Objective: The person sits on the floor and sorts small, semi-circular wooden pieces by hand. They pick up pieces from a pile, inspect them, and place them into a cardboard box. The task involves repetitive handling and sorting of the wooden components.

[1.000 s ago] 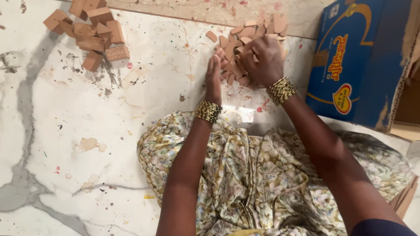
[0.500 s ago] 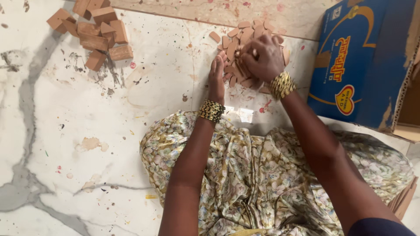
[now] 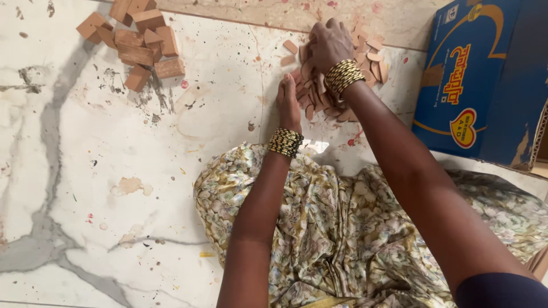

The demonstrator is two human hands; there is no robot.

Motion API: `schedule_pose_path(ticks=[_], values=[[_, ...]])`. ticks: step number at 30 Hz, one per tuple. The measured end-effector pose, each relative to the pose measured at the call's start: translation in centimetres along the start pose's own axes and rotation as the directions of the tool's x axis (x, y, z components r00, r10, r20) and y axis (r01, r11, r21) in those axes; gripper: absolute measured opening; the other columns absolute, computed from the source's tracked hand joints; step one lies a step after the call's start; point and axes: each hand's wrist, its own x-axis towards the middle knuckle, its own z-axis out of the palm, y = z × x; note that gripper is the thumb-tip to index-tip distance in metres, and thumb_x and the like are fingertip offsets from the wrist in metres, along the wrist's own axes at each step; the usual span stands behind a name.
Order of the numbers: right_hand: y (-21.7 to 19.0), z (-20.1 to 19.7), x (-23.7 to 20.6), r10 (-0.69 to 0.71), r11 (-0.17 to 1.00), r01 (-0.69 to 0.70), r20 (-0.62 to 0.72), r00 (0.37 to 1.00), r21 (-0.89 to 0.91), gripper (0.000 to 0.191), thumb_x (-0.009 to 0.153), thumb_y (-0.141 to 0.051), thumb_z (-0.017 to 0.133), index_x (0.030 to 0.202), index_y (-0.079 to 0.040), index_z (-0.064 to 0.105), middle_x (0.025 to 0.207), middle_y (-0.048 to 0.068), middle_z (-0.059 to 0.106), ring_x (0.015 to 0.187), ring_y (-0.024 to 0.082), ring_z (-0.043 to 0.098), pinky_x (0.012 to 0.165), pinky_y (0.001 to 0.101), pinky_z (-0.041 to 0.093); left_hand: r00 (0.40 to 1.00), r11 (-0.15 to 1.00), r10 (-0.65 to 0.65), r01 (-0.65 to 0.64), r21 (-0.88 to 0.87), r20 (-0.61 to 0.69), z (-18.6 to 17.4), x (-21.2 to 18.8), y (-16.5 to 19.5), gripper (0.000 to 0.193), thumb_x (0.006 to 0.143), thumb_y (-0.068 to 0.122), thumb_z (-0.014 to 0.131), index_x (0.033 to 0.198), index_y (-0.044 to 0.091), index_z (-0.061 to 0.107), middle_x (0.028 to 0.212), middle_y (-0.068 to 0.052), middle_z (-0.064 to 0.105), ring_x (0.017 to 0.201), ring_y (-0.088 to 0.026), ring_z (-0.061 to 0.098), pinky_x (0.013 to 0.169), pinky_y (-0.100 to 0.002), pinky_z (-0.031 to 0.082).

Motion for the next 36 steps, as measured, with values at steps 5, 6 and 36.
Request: schedule_pose_path(ticks=[5,6,36], values=[[1.0,-1.3,-0.5,0.186,0.93,-0.211,0.11,0.976,0.301,0.009,0.09,-0.018,0.077,0.092,-0.012,0.07,0.085,0.006,0.07,0.076,0.017,0.066,0.064,0.0376,0.054,0.999,0.998,-0.041,0.041,-0.046,-0.01,-0.1,0.2,0.2,0.072,0.103,0.057,0.043,0.146,0.0,0.048,0.147,-0.022,0.055,0.13,-0.029,0.058,0.107,-0.043,0.046],[1.1,-1.5,-0.8,0.186,0.927,-0.206,0.092,0.978,0.313,0.004,0.089,-0.014,0.075,0.089,-0.013,0.07,0.083,0.005,0.071,0.072,0.015,0.066,0.061,0.0361,0.054,0.998,0.997,-0.054,0.052,-0.057,-0.028,-0.1,0.3,0.3,0.071,0.102,0.057,0.043,0.145,0.001,0.05,0.145,-0.02,0.057,0.127,-0.028,0.059,0.105,-0.042,0.047],[-1.8,-2.1,-5.5,-0.144,0.989,0.138,0.176,0.974,0.047,0.035,0.066,-0.015,0.071,0.098,-0.003,0.065,0.101,0.019,0.06,0.096,0.033,0.06,0.077,0.0429,0.054,0.993,0.983,-0.021,0.0,-0.186,-0.113,0.1,-0.9,1.8,0.04,0.104,0.04,0.051,0.116,0.003,0.061,0.101,-0.007,0.065,0.083,-0.016,0.062,0.069,-0.031,0.054]])
